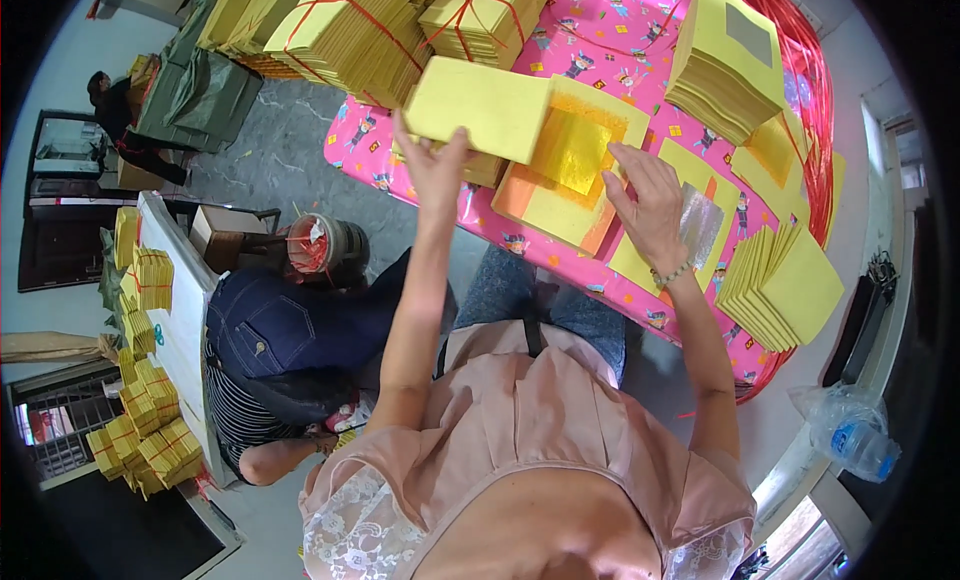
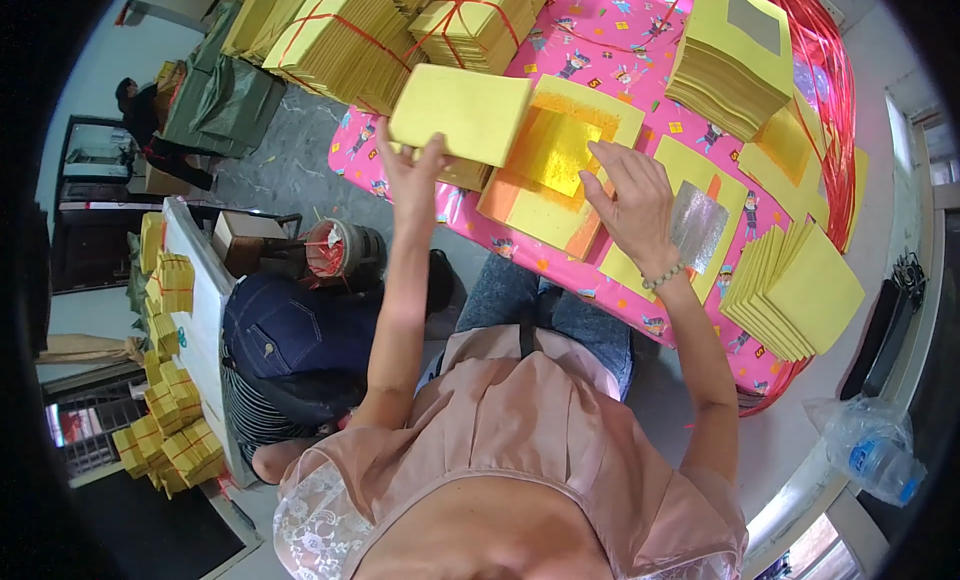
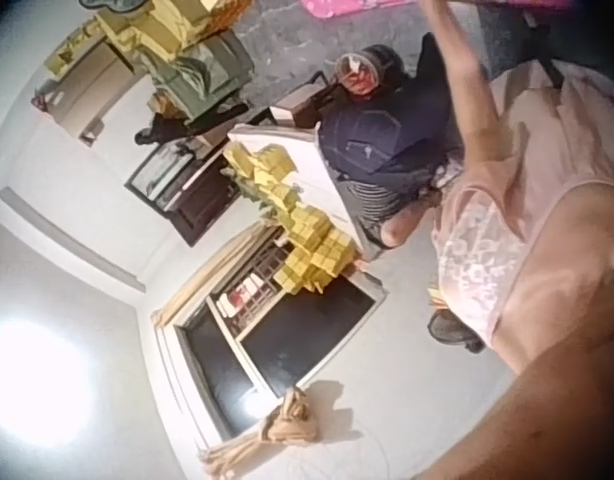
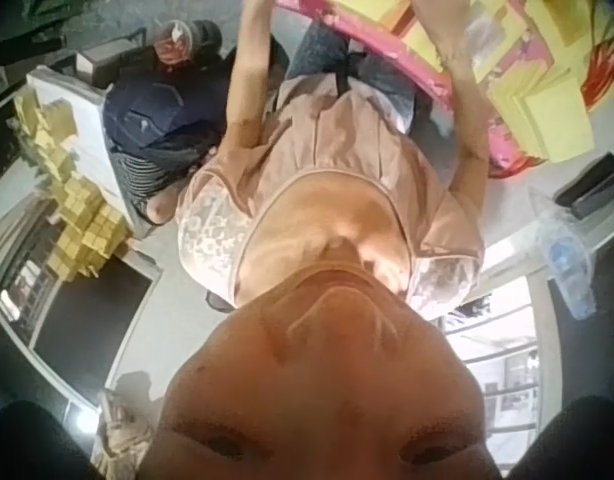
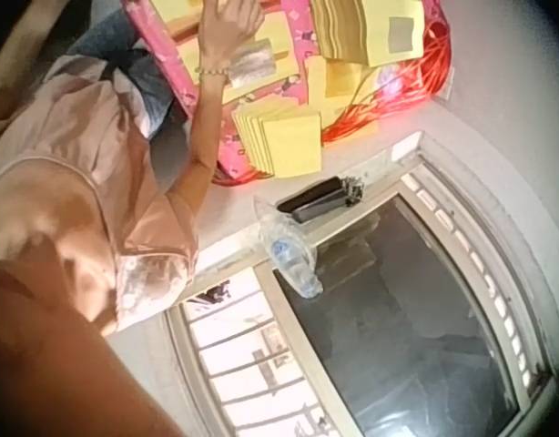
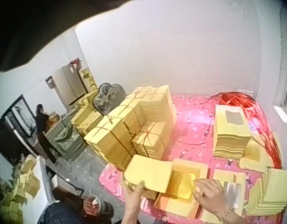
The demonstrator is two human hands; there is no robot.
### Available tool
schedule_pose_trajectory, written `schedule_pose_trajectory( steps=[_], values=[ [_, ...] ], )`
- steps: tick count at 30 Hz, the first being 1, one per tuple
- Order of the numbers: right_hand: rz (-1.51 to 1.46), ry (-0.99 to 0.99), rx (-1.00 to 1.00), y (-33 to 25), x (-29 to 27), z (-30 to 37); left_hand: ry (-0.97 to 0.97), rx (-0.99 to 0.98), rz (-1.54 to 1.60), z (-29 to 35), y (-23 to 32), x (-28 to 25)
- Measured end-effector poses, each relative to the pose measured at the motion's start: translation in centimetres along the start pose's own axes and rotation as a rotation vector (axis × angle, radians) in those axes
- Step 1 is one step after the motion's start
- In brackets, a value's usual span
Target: Folding and stacking square yellow papers on a table.
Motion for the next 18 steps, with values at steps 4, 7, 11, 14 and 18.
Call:
schedule_pose_trajectory(
  steps=[4, 7, 11, 14, 18],
  values=[
    [-0.003, -0.094, 0.078, 0.9, 0.9, 1.5, 0.106, -0.094, -0.052, -0.7, 0.2, -3.5],
    [0.000, -0.123, 0.093, 1.1, 1.4, 2.1, 0.099, -0.062, -0.140, -1.3, -0.5, -4.7],
    [0.005, -0.127, 0.098, 1.2, 1.6, 2.2, 0.055, -0.160, -0.178, -0.9, -1.6, -4.7],
    [-0.004, -0.131, 0.110, 1.3, 1.7, 2.1, 0.048, -0.135, -0.158, -1.0, -2.3, -5.0],
    [0.021, -0.128, 0.102, 1.5, 1.9, 2.3, 0.041, -0.168, -0.159, -0.7, -2.9, -4.9]
  ],
)
Point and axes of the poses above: each hand's wrist, its own z-axis away from the middle knuckle, its own x-axis out of the palm, y = z × x, the point moved 5 cm from there along -z, towards the middle knuckle, and after that the axes turned 3 degrees about -z, right-handed, at the moved point
